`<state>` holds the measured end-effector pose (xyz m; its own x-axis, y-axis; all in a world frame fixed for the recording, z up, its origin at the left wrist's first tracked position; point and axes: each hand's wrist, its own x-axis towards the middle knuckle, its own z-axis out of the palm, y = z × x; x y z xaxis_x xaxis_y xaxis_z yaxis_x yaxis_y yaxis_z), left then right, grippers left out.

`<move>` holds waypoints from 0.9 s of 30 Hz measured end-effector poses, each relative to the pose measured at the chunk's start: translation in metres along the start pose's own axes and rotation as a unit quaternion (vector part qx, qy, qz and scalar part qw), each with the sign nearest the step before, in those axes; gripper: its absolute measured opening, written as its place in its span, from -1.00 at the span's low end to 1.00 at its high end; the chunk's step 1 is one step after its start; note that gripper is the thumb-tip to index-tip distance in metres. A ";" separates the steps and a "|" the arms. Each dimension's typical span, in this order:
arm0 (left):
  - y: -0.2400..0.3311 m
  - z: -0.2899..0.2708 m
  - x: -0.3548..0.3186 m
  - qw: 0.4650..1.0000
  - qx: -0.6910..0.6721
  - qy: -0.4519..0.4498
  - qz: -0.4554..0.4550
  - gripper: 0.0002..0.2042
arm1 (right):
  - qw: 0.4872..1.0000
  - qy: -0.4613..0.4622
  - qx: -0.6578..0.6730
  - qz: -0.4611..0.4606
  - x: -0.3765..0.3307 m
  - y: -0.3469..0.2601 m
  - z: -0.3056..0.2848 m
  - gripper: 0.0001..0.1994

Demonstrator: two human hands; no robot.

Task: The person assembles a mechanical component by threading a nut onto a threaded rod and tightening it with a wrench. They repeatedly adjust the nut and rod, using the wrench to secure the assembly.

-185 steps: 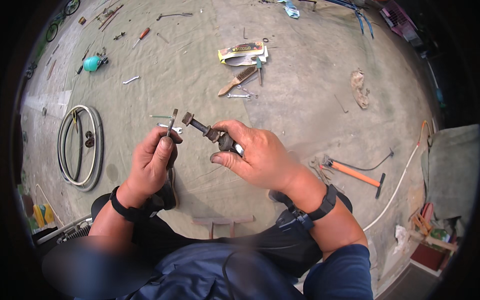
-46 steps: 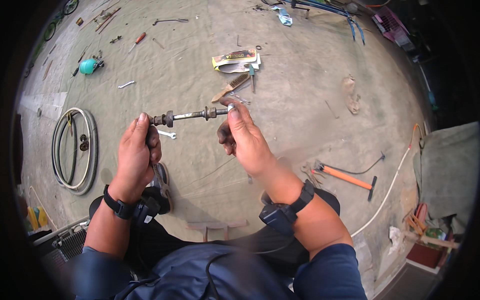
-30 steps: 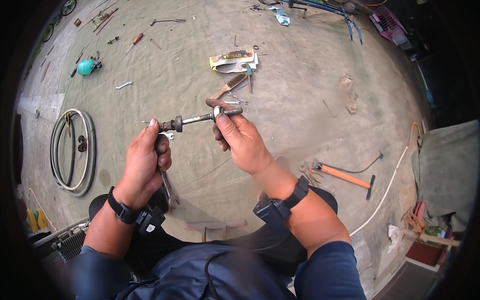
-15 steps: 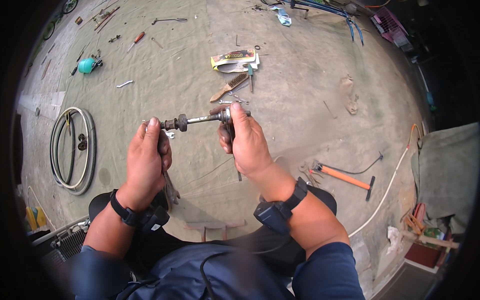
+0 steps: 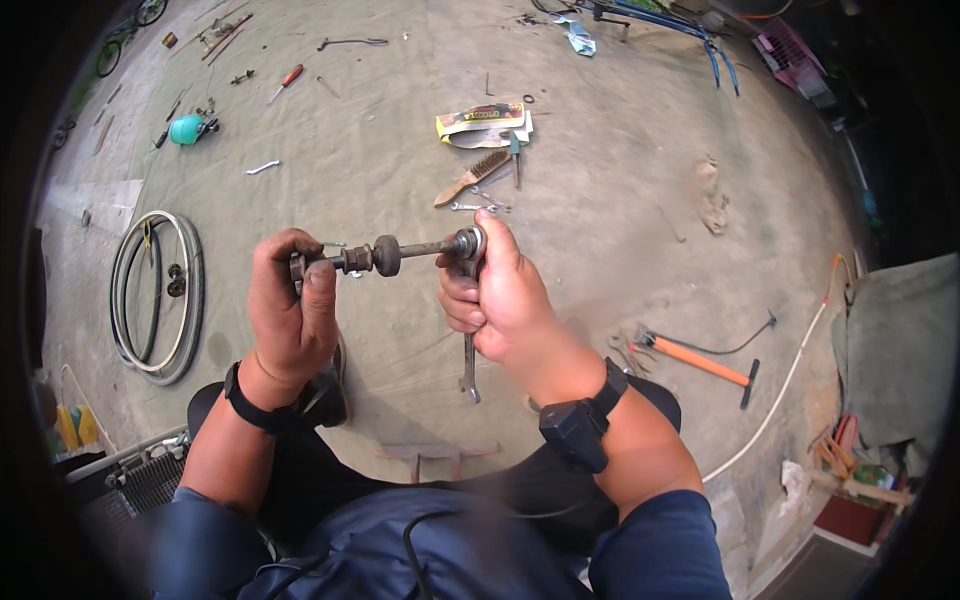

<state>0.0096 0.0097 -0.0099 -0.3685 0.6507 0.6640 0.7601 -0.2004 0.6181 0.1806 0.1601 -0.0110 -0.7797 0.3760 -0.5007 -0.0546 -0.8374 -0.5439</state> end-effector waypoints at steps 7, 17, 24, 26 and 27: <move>0.005 -0.006 -0.006 0.992 -0.074 -0.060 -0.077 -0.72 | 0.983 0.027 -0.110 -0.147 -0.007 -0.012 0.001 -0.50; -0.001 -0.005 -0.004 0.968 -0.134 -0.089 -0.192 -0.64 | 0.945 0.101 -0.164 -0.266 -0.007 -0.027 -0.003 -0.54; 0.025 0.000 0.012 0.663 -0.416 -0.134 -0.608 -0.40 | 0.799 0.143 -0.412 -0.415 -0.022 -0.028 0.004 -0.50; 0.023 -0.001 0.013 0.636 -0.420 -0.141 -0.632 -0.41 | 0.777 0.132 -0.449 -0.422 -0.026 -0.029 0.001 -0.50; 0.021 -0.002 0.013 0.628 -0.419 -0.148 -0.639 -0.42 | 0.762 0.123 -0.466 -0.432 -0.029 -0.030 0.003 -0.51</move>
<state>0.0200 0.0124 0.0123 -0.1800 0.7552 -0.6303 -0.6495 0.3900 0.6527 0.2032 0.1731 0.0213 -0.5572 0.7866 0.2662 0.0759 0.3674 -0.9269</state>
